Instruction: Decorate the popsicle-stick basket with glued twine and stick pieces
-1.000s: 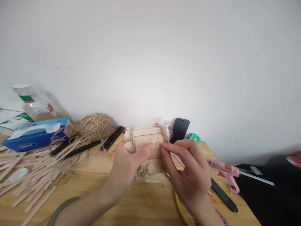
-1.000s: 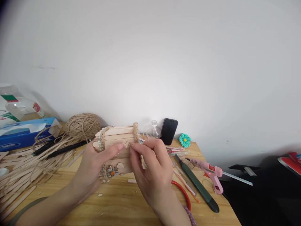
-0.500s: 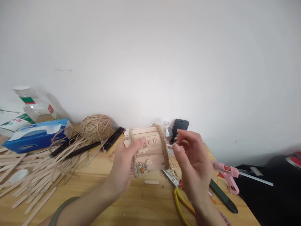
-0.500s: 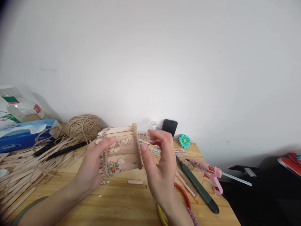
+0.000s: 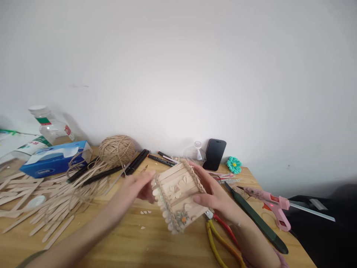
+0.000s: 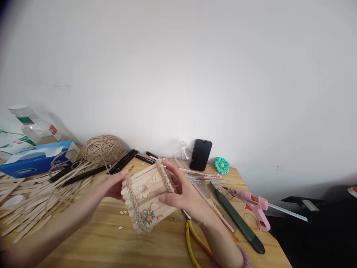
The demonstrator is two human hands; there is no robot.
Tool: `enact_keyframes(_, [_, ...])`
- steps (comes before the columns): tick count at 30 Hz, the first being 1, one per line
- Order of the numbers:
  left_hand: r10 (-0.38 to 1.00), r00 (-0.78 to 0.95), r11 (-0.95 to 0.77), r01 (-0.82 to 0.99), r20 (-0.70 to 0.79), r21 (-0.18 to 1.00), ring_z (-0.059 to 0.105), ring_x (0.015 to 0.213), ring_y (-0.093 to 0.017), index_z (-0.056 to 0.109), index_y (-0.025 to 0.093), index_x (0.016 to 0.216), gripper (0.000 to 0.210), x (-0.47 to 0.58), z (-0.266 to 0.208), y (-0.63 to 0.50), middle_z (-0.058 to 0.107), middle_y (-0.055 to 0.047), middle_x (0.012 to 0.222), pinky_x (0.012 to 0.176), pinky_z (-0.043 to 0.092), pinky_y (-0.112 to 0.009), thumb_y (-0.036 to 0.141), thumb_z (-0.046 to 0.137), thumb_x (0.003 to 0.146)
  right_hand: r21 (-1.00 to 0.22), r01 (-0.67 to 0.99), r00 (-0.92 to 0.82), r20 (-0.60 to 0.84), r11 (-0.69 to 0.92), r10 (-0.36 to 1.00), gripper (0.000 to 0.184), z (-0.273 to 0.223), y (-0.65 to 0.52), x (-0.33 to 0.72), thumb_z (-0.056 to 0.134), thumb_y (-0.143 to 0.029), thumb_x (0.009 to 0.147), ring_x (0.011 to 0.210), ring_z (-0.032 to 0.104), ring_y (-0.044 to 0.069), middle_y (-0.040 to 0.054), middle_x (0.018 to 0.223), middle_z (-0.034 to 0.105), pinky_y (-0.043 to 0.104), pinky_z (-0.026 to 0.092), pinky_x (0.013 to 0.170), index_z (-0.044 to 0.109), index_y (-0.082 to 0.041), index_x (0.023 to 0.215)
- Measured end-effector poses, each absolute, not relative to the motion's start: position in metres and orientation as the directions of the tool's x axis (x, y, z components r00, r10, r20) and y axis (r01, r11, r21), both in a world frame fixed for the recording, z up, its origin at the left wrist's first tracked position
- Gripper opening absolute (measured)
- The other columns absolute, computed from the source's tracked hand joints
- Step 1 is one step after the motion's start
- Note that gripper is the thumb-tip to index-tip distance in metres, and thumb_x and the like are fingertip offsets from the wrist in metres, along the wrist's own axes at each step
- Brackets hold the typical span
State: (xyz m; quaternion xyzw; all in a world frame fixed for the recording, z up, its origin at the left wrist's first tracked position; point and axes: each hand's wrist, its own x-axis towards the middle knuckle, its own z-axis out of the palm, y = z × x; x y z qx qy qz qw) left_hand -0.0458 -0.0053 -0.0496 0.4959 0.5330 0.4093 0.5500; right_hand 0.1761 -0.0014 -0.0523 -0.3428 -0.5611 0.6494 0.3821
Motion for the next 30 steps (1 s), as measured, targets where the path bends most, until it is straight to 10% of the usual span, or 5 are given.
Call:
enact_keyframes(5, [0.992, 0.081, -0.117, 0.304, 0.096, 0.945, 0.059, 0.1, -0.024, 0.065, 0.022, 0.086, 0.024, -0.066, -0.034, -0.001, 0.068, -0.004, 0.099, 0.095, 0.04, -0.036, 0.038, 0.069, 0.069, -0.99, 0.027, -0.527, -0.132, -0.14, 0.839, 0.073, -0.061, -0.01, 0.176, 0.074, -0.025, 0.063, 0.124, 0.043, 0.028, 0.0066, 0.136, 0.047, 0.043, 0.032, 0.103, 0.043, -0.027, 0.13])
enact_keyframes(8, [0.96, 0.276, -0.024, 0.24, -0.045, 0.97, 0.049, 0.12, -0.029, 0.06, 0.023, 0.107, 0.045, -0.052, -0.028, -0.002, 0.061, -0.008, 0.121, 0.103, 0.033, -0.043, 0.034, 0.073, 0.066, -0.986, 0.066, -0.548, -0.166, -0.155, 0.82, 0.073, -0.063, -0.015, 0.168, 0.073, -0.02, 0.063, 0.127, 0.041, 0.027, 0.0061, 0.138, 0.046, 0.045, 0.029, 0.105, 0.045, -0.028, 0.129])
enact_keyframes(20, [0.893, 0.414, 0.094, 0.206, -0.173, 0.974, 0.064, 0.095, -0.024, 0.069, 0.02, 0.087, 0.028, -0.029, -0.029, 0.001, 0.071, -0.006, 0.103, 0.077, 0.049, -0.03, 0.012, 0.068, 0.061, -0.981, 0.026, -0.529, -0.175, -0.19, 0.83, 0.071, -0.066, -0.015, 0.163, 0.072, -0.017, 0.061, 0.127, 0.044, 0.027, 0.0043, 0.139, 0.048, 0.047, 0.03, 0.105, 0.049, -0.028, 0.127])
enact_keyframes(30, [0.824, 0.552, 0.127, 0.046, -0.131, 0.991, 0.059, 0.108, -0.024, 0.067, 0.023, 0.108, 0.034, -0.035, -0.033, 0.006, 0.067, -0.008, 0.116, 0.093, 0.043, -0.035, 0.031, 0.067, 0.075, -0.981, -0.019, -0.551, -0.149, -0.191, 0.821, 0.066, -0.063, -0.014, 0.168, 0.071, -0.018, 0.063, 0.126, 0.044, 0.025, 0.0037, 0.136, 0.05, 0.045, 0.028, 0.106, 0.051, -0.029, 0.125])
